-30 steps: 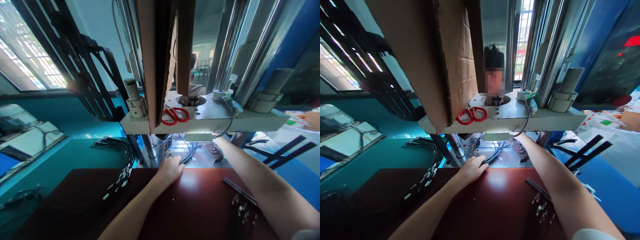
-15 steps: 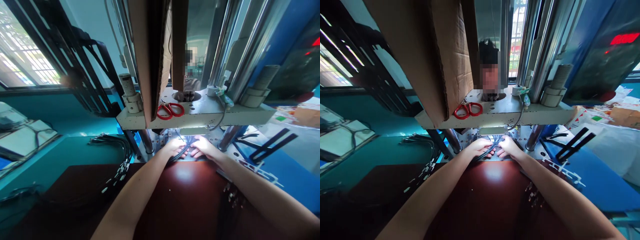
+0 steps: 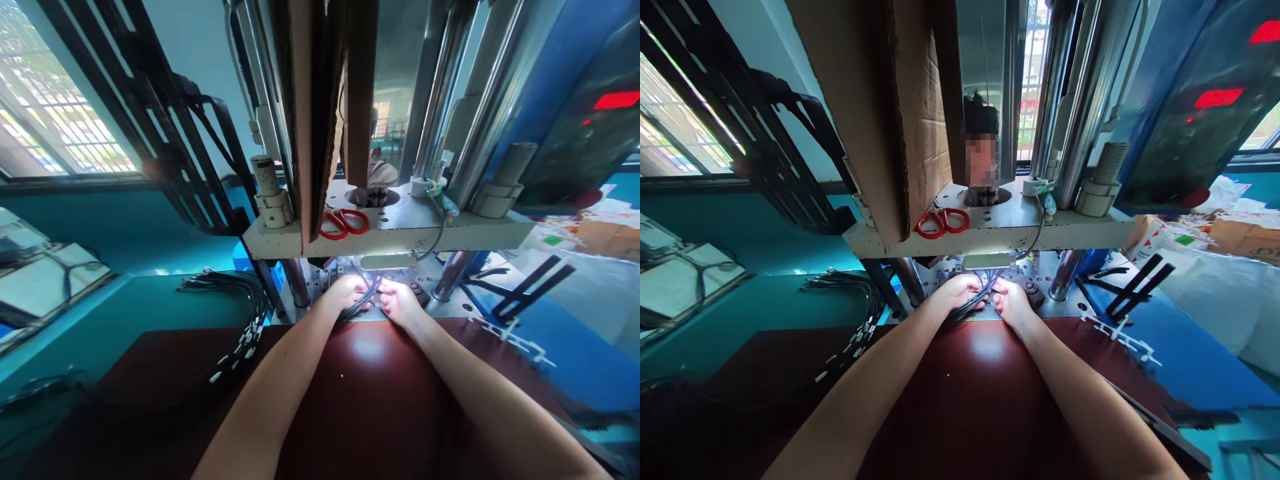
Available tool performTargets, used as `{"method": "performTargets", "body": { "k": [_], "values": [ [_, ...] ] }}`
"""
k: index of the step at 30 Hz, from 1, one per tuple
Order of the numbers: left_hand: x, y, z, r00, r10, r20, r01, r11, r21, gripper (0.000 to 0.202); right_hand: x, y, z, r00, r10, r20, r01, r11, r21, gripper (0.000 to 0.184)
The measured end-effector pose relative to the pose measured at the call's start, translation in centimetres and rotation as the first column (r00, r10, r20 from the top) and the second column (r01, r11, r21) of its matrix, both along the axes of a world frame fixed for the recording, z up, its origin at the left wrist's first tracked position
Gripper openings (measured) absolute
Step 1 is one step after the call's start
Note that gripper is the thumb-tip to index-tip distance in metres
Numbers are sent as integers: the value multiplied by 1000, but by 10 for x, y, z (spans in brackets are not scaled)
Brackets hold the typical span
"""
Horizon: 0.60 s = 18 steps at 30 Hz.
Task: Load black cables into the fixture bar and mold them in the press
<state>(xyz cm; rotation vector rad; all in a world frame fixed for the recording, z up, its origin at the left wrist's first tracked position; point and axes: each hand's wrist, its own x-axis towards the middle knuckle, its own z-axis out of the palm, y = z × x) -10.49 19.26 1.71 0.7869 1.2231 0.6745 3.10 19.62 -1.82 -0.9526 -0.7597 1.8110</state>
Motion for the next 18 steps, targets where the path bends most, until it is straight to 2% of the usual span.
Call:
{"method": "performTargets", "body": {
  "k": [5, 9, 11, 14, 18],
  "values": [
    [3, 6, -15, 996, 91, -21, -90, 995, 43, 14, -1, 2, -6, 986, 55, -159, -62, 997, -36, 12],
    [7, 10, -17, 991, 128, -30, -125, 989, 85, 14, -4, 7, -9, 972, 89, -215, -104, 993, -59, 11],
    [9, 14, -17, 990, 139, -31, -136, 987, 84, 11, -6, 8, -8, 968, 116, -220, -135, 988, -70, 7],
    [10, 20, -19, 988, 149, -40, -148, 988, 46, 7, -8, 9, -7, 967, 145, -210, -162, 984, -70, 15],
    [6, 22, -20, 986, 153, -67, -155, 987, -33, 12, -6, 8, -5, 977, 165, -135, -175, 982, -67, 9]
  ]
}}
